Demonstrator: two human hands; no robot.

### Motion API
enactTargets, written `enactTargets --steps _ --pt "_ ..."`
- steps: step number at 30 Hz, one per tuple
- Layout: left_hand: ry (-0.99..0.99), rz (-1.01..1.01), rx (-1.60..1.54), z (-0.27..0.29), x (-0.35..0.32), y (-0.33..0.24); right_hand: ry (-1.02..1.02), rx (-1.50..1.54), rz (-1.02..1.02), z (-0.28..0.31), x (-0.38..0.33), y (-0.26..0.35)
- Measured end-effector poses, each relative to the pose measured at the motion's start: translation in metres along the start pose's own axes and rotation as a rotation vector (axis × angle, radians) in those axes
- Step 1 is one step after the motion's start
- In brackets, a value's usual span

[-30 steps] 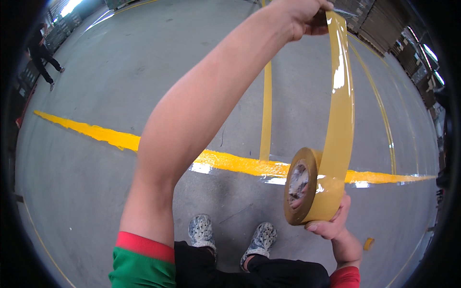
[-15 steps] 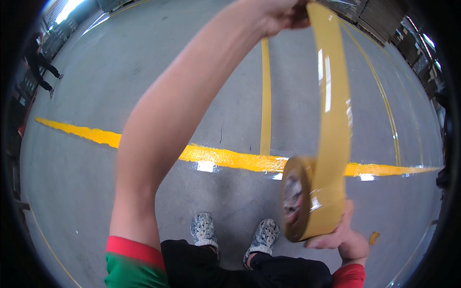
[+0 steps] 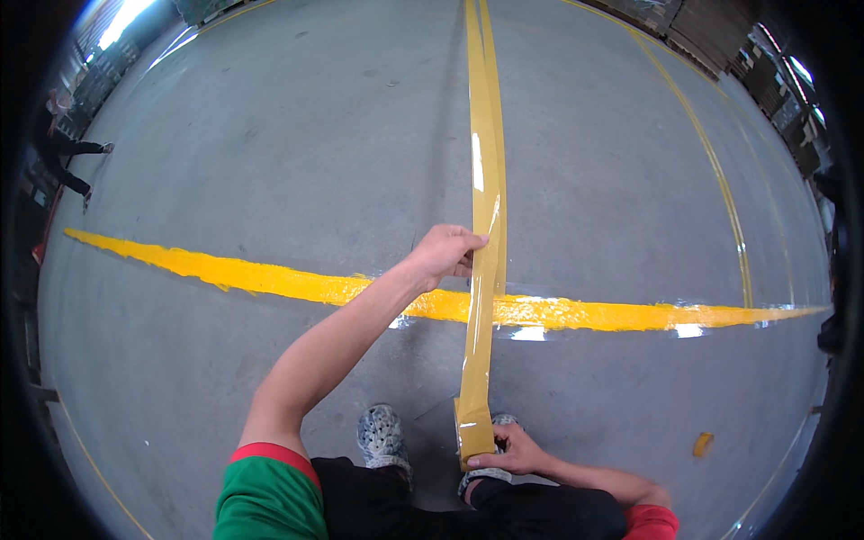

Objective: The person applies yellow floor tape along existing painted lines in a warehouse. They unroll the tape, align it with the lines, press it down, and cut it with a utility knife. A coworker assists by holding the tape at times.

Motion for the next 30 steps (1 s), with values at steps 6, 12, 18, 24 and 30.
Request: enactTargets --steps 6,12,18,24,30 --pt "-0.043 0.054 0.018 0.015 0.018 0.035 -0.023 0.022 -0.076 -0.009 0.005 -0.027" --pt "-0.065 0.048 0.072 0.026 0.028 0.052 -0.033 0.014 -0.142 -0.012 0.01 -0.036" --pt "-0.095 0.06 0.099 0.04 0.038 0.071 -0.034 0.198 -0.238 -0.025 0.017 -0.052" --pt "-0.057 0.018 0.035 0.028 0.02 0.043 -0.054 -0.001 -0.082 -0.018 0.012 -0.032" --pt "0.089 -0.248 -0.039 -0.02 -0.024 -0.073 -0.139 -0.227 0.212 0.025 -0.012 0.054"
Point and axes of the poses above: each hand's wrist, its own x-axis towards the middle knuckle, its own z-axis out of the back of the hand, y = z × x, the point moved 6 cm from there along x, towards the middle knuckle, and after that the axes turned 13 degrees about -x, right-handed, at the moved point
